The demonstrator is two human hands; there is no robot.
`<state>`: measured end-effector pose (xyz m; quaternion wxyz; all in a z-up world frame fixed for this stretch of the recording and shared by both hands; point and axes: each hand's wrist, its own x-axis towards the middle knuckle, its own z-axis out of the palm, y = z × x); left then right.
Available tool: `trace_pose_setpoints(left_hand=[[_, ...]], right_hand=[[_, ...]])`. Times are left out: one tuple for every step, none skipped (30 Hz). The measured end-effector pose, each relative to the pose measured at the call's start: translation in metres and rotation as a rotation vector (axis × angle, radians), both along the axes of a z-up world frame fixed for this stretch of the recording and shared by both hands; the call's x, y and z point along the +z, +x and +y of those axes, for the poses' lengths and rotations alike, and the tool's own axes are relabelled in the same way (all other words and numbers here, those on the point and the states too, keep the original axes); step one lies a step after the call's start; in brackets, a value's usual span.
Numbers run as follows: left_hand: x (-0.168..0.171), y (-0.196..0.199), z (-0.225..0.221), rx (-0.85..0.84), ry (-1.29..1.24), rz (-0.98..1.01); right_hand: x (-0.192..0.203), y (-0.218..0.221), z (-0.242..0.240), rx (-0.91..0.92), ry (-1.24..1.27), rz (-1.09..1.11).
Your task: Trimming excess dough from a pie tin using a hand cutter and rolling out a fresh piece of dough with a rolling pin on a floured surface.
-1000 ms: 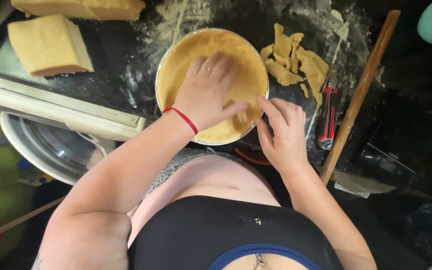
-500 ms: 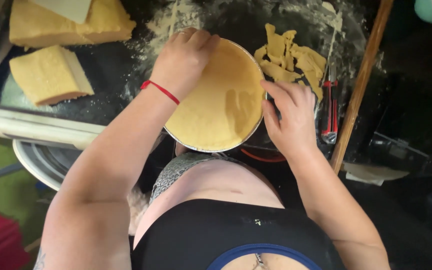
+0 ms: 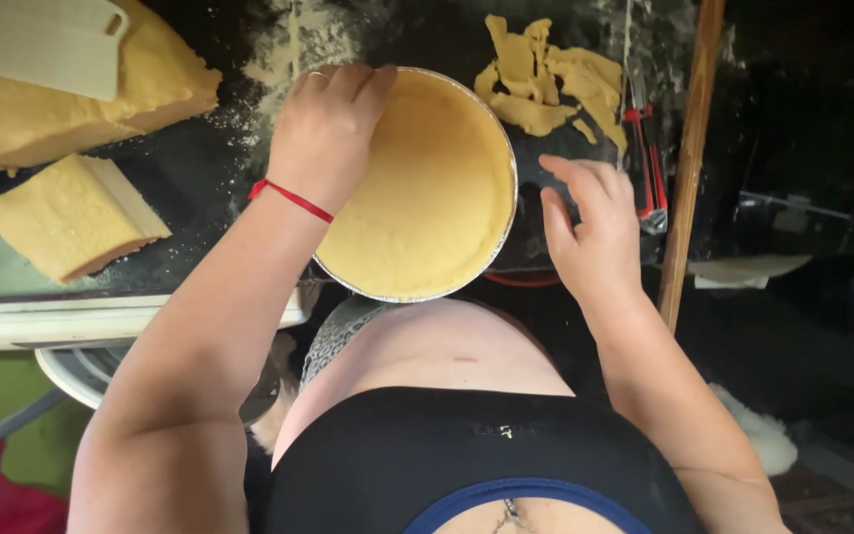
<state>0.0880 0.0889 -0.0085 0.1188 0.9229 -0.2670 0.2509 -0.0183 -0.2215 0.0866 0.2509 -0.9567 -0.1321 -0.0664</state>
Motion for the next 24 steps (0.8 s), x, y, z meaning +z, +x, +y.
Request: trace_pose_setpoints(left_hand=[[0.006,-0.001,0.002,-0.01,-0.002,0.001],[0.011,-0.002,0.004,-0.011,-0.056,0.063],[0.016,-0.003,0.007,-0.011,-0.107,0.125],[0.026,-0.004,0.013,-0.02,-0.107,0.126],[0.036,-0.007,0.024,-0.015,-0.226,0.194],[0.046,-0.009,0.035,-0.009,-0.346,0.261],[0.052,-0.014,0.047,0.004,-0.333,0.269],[0.059,-0.019,0.059,0.03,-0.426,0.318],[0.066,-0.02,0.067,0.049,-0.526,0.36],[0.067,-0.023,0.075,0.055,-0.52,0.361],[0.068,-0.027,0.082,0.058,-0.508,0.385],[0.069,-0.031,0.088,0.061,-0.497,0.41],[0.069,-0.034,0.089,0.06,-0.493,0.412],[0.07,-0.037,0.089,0.059,-0.489,0.444],[0.071,-0.038,0.088,0.054,-0.489,0.475],[0.064,-0.039,0.088,0.048,-0.488,0.475],[0.058,-0.037,0.088,0.065,-0.502,0.498],[0.052,-0.035,0.087,0.081,-0.516,0.522],[0.054,-0.034,0.087,0.073,-0.519,0.517],[0.055,-0.033,0.086,0.094,-0.505,0.583],[0.055,-0.032,0.086,0.116,-0.489,0.651],[0.056,-0.031,0.087,0.111,-0.491,0.647],[0.056,-0.03,0.088,0.128,-0.461,0.747],[0.057,-0.03,0.088,0.144,-0.43,0.847]], right_hand=[[0.002,-0.006,0.004,-0.01,-0.002,0.001],[0.004,-0.013,0.008,-0.062,0.009,0.083],[0.005,-0.019,0.013,-0.113,0.023,0.164],[0.002,-0.025,0.011,-0.122,0.023,0.164],[-0.004,-0.031,0.013,-0.149,0.059,0.186],[-0.009,-0.036,0.016,-0.176,0.095,0.208],[-0.009,-0.041,0.021,-0.166,0.108,0.219],[-0.009,-0.045,0.027,-0.264,0.213,0.331],[-0.008,-0.048,0.03,-0.367,0.313,0.437],[-0.007,-0.049,0.035,-0.361,0.318,0.441],[-0.006,-0.05,0.039,-0.466,0.36,0.541],[-0.005,-0.052,0.043,-0.571,0.4,0.642],[-0.001,-0.051,0.05,-0.572,0.403,0.644],[0.003,-0.05,0.057,-0.609,0.453,0.686],[0.009,-0.048,0.062,-0.649,0.502,0.722],[0.008,-0.05,0.065,-0.654,0.504,0.719],[0.008,-0.05,0.066,-0.671,0.526,0.725],[0.007,-0.05,0.068,-0.688,0.548,0.73],[0.008,-0.051,0.069,-0.691,0.549,0.721],[0.008,-0.052,0.071,-0.686,0.543,0.724],[0.008,-0.054,0.072,-0.679,0.537,0.73],[0.008,-0.054,0.074,-0.681,0.536,0.724],[0.008,-0.055,0.076,-0.686,0.536,0.72],[0.008,-0.056,0.077,-0.69,0.536,0.716]])
